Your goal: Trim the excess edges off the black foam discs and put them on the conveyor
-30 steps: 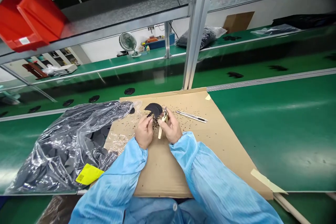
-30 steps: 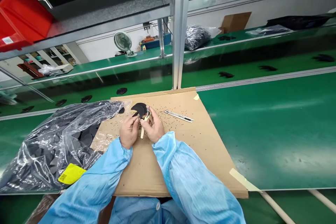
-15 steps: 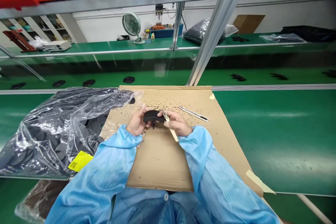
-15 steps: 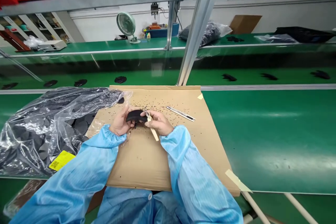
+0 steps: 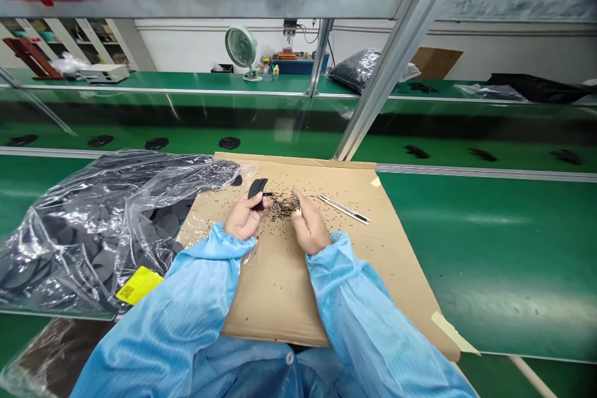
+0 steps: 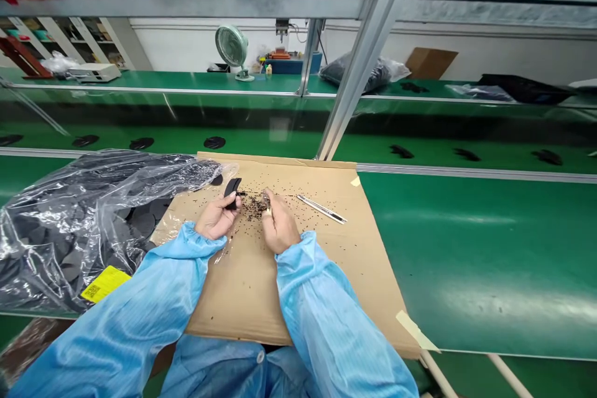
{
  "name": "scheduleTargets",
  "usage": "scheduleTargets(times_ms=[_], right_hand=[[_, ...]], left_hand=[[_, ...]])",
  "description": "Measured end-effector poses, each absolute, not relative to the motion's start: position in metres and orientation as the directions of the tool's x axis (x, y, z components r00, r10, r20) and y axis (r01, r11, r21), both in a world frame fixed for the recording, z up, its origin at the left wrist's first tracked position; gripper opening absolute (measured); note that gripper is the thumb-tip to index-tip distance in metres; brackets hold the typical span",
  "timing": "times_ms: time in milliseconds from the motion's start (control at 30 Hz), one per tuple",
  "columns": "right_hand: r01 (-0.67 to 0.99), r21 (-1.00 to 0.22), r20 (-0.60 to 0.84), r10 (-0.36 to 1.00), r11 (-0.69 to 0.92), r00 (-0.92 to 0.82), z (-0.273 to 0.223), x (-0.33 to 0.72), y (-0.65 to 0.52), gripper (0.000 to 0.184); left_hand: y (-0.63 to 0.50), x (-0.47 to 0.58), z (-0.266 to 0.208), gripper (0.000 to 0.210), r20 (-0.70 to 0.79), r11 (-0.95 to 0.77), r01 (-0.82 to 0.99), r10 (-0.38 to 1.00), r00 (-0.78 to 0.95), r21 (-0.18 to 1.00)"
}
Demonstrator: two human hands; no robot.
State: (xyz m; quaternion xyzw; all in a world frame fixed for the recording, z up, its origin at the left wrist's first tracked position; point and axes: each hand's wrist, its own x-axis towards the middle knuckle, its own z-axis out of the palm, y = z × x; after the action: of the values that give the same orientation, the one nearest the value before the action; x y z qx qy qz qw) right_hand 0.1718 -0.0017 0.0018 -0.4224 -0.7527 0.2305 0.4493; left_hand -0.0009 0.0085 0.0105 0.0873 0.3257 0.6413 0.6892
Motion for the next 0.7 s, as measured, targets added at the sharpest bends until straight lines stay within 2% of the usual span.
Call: scheduleTargets(times_ms=[133, 267, 533, 700], right_hand=[[0.612, -0.563, 0.514, 0.816, 0.555, -0.267, 0.0005, 0.1676, -0.0039, 0.038], [0.691, -0.45, 0.537, 0.789, 0.566, -0.297, -0.0035, 0.1698, 0.0003, 0.037], [0.727, -0.368, 0.524, 0.775, 0.579, -0.353, -0.0047, 0.1702, 0.0015, 0.034], [0.769, -0.309, 0.521, 0.776, 0.56, -0.356, -0.0032, 0.1693, 0.0011, 0.03]], left_hand=[[0.0058, 0.0015, 0.0126, 0.026, -0.349, 0.171, -0.833, 0.937, -0.028, 0.526], [0.0033, 0.0046, 0.0154, 0.018, -0.343, 0.2, -0.816, 0.939, 0.002, 0.543], [0.0004, 0.0072, 0.0158, 0.025, -0.333, 0.217, -0.813, 0.942, 0.03, 0.54], [-0.0002, 0.0087, 0.0157, 0.03, -0.354, 0.226, -0.839, 0.934, 0.042, 0.495]])
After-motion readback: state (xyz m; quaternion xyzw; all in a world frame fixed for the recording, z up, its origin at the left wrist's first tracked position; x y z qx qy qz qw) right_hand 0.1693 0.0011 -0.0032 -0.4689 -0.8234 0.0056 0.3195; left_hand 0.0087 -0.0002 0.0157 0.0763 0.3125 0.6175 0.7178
